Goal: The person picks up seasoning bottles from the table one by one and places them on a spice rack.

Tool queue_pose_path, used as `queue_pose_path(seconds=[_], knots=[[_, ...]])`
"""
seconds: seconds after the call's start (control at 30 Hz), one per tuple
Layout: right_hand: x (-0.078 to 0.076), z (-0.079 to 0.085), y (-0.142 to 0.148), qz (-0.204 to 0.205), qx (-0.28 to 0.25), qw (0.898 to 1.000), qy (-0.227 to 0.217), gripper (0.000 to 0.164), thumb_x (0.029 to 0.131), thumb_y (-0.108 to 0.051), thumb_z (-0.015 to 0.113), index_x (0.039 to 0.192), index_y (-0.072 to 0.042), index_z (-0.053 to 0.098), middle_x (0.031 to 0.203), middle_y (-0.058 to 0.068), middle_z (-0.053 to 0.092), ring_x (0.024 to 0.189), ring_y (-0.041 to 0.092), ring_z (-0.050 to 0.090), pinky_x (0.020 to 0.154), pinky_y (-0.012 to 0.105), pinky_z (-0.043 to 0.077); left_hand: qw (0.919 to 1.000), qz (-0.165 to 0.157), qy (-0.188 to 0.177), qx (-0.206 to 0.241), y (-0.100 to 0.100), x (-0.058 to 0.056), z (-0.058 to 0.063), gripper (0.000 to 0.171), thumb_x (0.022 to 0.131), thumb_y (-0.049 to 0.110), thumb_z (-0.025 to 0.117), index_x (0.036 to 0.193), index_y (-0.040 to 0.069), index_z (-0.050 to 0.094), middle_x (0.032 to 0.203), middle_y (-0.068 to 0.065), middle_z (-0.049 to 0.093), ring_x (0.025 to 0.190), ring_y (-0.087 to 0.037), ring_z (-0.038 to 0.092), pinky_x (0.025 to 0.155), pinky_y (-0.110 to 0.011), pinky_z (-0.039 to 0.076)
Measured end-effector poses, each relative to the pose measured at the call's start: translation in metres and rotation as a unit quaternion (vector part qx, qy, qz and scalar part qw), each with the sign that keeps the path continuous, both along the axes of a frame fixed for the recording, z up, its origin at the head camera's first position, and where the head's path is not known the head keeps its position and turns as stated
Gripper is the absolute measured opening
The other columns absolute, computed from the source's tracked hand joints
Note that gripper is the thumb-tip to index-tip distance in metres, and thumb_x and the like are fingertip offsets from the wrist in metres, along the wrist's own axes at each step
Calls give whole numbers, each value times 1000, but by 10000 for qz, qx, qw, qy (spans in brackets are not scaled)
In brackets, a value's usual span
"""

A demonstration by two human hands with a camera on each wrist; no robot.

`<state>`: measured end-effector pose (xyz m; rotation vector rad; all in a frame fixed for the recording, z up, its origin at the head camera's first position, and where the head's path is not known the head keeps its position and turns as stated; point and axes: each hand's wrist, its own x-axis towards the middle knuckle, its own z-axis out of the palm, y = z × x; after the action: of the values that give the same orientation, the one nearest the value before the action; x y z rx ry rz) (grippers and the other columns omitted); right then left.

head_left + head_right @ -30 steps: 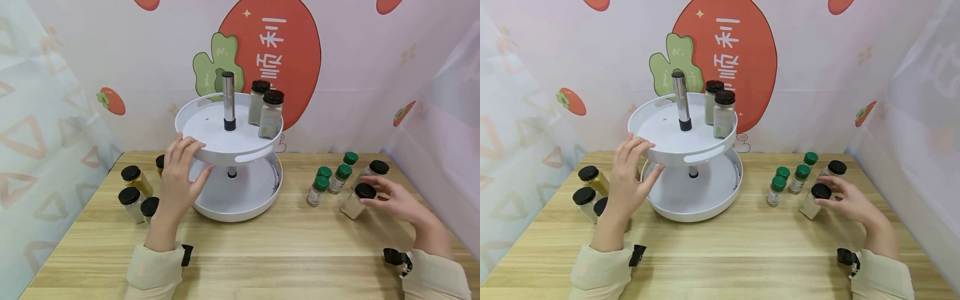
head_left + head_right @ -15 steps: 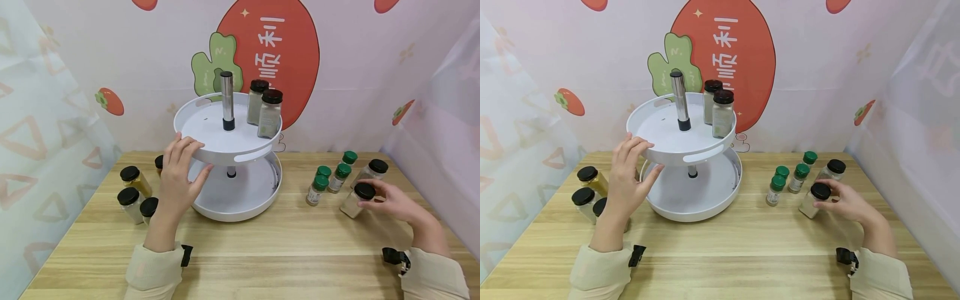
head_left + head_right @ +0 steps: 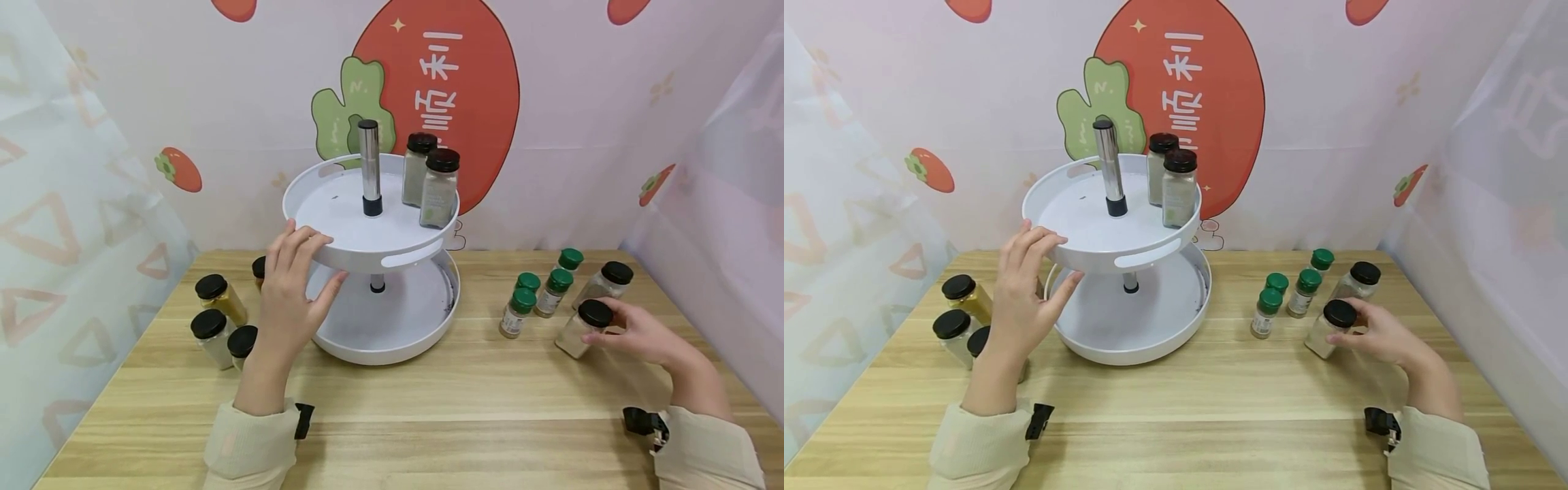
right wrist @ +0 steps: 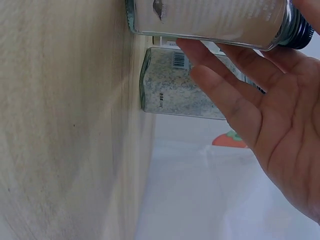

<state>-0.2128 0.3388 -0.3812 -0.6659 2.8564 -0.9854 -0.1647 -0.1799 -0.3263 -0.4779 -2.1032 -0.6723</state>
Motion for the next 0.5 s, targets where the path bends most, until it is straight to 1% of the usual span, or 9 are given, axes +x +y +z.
queue_pose_path(seconds=[0.07,0.3,0.5], knots=[[0,0,0,-1,-9,10000,20,48,81,-11,81,121,3,58,98,-16,65,90,-12,56,71,13,49,10000,12,-8,-3,0,0,0,47,84,16,78,125,4,57,131,-16,54,139,-39,37,127,-42,24],[1,1,-1,-103,19,9999,88,46,81,-13,81,119,2,60,96,-22,63,89,-12,56,71,12,49,9999,-49,53,147,0,-1,-2,47,81,11,80,123,5,58,129,-15,55,139,-39,37,126,-45,26],[1,1,-2,-175,27,9997,165,45,81,-14,81,118,3,61,96,-16,64,88,-12,57,70,12,50,10000,-38,50,46,0,0,0,48,83,15,79,124,4,57,130,-16,54,139,-37,37,127,-43,24]])
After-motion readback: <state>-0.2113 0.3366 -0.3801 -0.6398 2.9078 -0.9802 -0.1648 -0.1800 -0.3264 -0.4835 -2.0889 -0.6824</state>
